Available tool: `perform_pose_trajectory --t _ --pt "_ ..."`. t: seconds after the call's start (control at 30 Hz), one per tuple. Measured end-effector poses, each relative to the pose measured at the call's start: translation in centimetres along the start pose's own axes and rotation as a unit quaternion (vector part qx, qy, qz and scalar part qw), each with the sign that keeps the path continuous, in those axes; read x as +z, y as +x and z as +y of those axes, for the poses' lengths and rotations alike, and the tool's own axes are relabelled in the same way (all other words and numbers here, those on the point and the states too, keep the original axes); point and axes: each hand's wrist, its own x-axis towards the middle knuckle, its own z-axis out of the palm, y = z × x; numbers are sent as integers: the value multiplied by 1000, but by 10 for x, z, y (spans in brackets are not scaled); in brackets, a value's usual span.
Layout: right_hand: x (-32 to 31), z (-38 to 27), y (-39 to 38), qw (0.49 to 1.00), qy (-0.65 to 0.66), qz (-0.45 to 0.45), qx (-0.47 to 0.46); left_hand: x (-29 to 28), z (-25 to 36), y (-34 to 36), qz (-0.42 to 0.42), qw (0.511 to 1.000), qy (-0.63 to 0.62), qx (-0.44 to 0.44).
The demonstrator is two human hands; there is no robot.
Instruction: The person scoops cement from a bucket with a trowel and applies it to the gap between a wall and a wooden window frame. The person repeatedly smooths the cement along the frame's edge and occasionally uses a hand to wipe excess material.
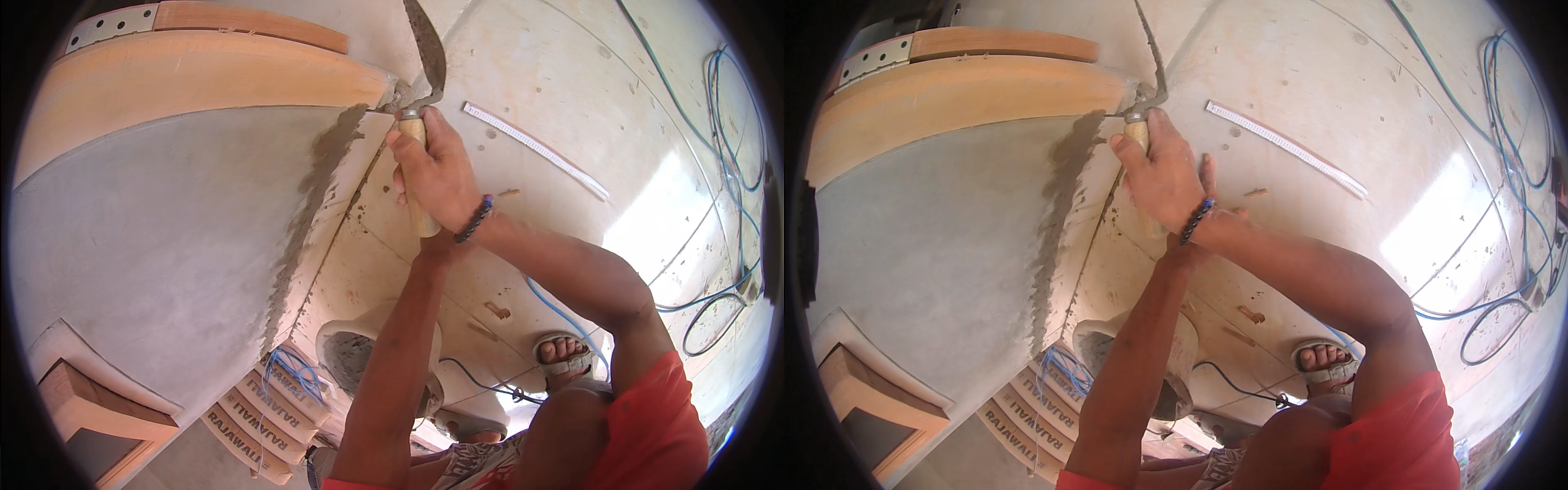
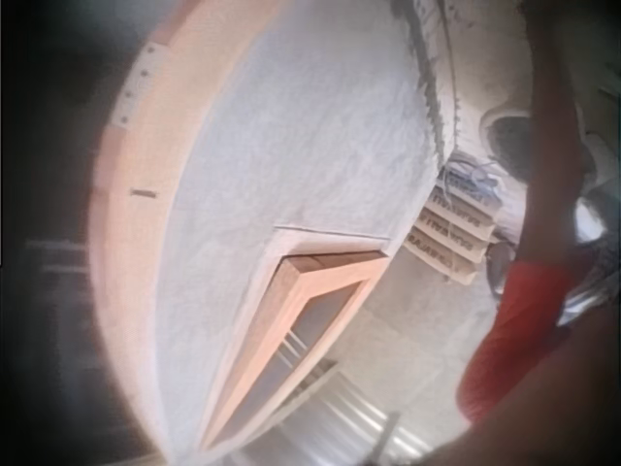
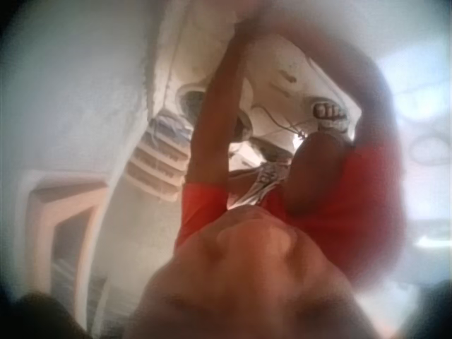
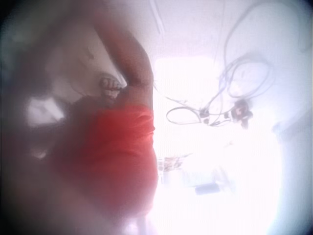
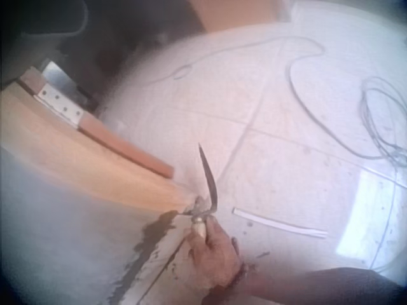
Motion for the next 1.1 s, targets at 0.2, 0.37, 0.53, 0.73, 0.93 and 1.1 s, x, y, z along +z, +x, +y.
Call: perform_pose_trajectory --t 0.2,0.37,0.53,0.73,0.93,1.1 --pt "-48 -32 -15 999 -25 -8 40 -10 11 2 44 987 143 59" --pt "-72 -53 -38 998 -58 -14 30 -10 12 -1 43 985 162 37" --pt "-89 -75 -61 990 -135 -17 37 -21 18 2 7 992 127 13" --pt "-112 -88 -81 979 -202 -34 15 -48 55 -10 -94 993 66 -32" --pt "-115 -91 -105 950 -286 -87 95 -91 117 -127 -52 982 79 164" --pt "-98 -89 -131 832 -478 -279 38 -158 112 -231 -3 991 62 117"
